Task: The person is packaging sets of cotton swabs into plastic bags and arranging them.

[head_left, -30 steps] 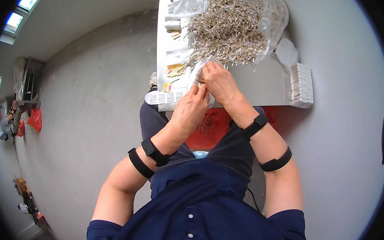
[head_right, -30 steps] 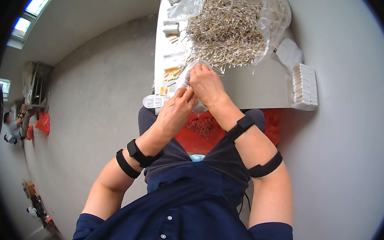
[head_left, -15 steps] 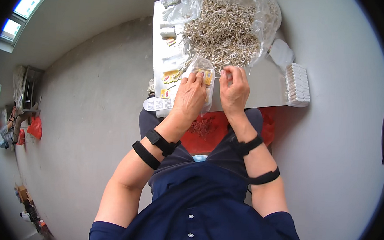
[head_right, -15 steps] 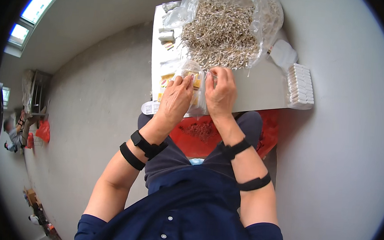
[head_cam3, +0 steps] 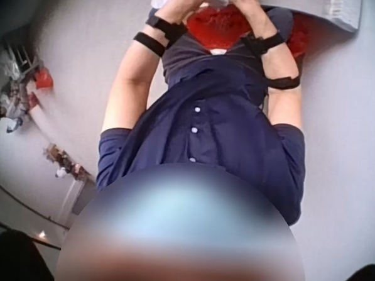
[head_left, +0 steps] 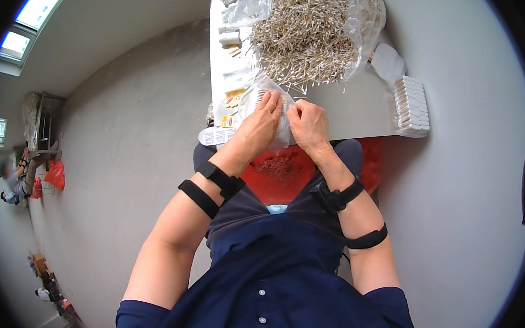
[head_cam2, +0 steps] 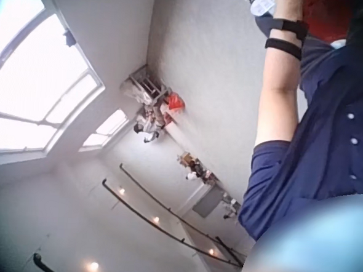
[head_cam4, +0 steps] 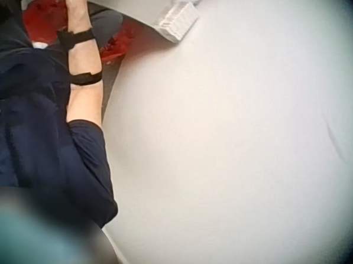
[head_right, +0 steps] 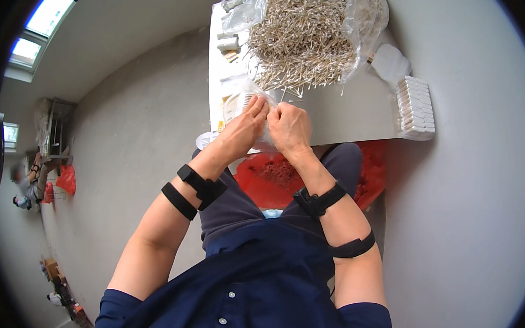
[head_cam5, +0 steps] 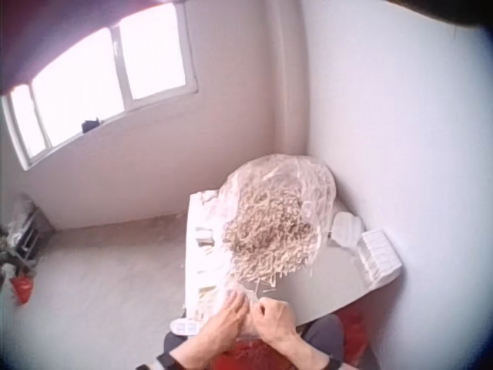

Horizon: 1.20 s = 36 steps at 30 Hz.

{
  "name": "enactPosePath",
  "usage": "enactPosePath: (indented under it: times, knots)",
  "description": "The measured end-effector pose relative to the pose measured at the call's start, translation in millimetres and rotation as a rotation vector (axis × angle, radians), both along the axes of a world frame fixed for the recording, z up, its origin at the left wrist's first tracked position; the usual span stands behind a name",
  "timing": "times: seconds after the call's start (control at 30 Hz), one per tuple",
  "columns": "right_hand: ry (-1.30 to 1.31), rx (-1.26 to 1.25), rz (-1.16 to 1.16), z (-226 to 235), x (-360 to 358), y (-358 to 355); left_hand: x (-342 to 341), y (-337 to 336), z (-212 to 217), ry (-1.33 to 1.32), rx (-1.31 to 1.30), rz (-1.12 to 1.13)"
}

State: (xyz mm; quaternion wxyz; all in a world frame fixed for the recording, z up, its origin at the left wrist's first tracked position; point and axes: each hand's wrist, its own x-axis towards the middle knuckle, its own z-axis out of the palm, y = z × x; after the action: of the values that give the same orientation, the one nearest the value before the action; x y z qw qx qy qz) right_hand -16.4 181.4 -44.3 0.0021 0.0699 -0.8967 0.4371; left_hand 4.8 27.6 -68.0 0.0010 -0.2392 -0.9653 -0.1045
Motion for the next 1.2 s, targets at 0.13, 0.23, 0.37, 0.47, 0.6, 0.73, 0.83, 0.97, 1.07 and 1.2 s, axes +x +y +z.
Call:
enactPosePath:
  times: [0.13,0.23,0.37,0.47,0.6,0.73,0.83,0.97,1.07,1.2]
  knots:
    - [0.031,0.035,-0.046,-11.2,-3.3,9.4,-8.1,16.7,27.5,0.056,-0.343,-0.172]
    - [0.036,0.012,0.005,0.0,3.4,13.6,-24.1,-2.7,38.2,-0.389,0.295,0.019]
    - [0.268,-0.063,0.094,22.5,25.2,19.0,-43.7,-25.4,48.6,-0.421,0.302,-0.028]
    - [0.567,-0.026,0.247,28.2,43.3,21.7,-40.3,-26.4,68.3,-0.298,0.184,-0.131]
    - [0.465,0.089,0.463,11.9,53.9,12.9,-38.4,-22.1,70.0,-0.407,0.026,-0.061]
    - [0.493,0.197,0.430,-2.8,50.5,11.5,-37.1,-24.5,55.0,-0.451,0.052,-0.058]
    - [0.593,0.184,0.363,-3.7,54.3,12.3,-31.0,-23.6,48.0,-0.421,0.159,-0.026]
    - [0.646,0.273,0.467,-5.5,63.0,5.6,-27.1,-21.9,48.7,-0.313,0.147,-0.043]
    - [0.625,0.271,0.444,-5.7,68.9,1.1,-31.1,-19.0,48.6,-0.321,0.087,-0.086]
    - [0.594,0.175,0.353,0.2,68.5,1.3,-31.0,-0.5,42.7,-0.329,-0.096,-0.086]
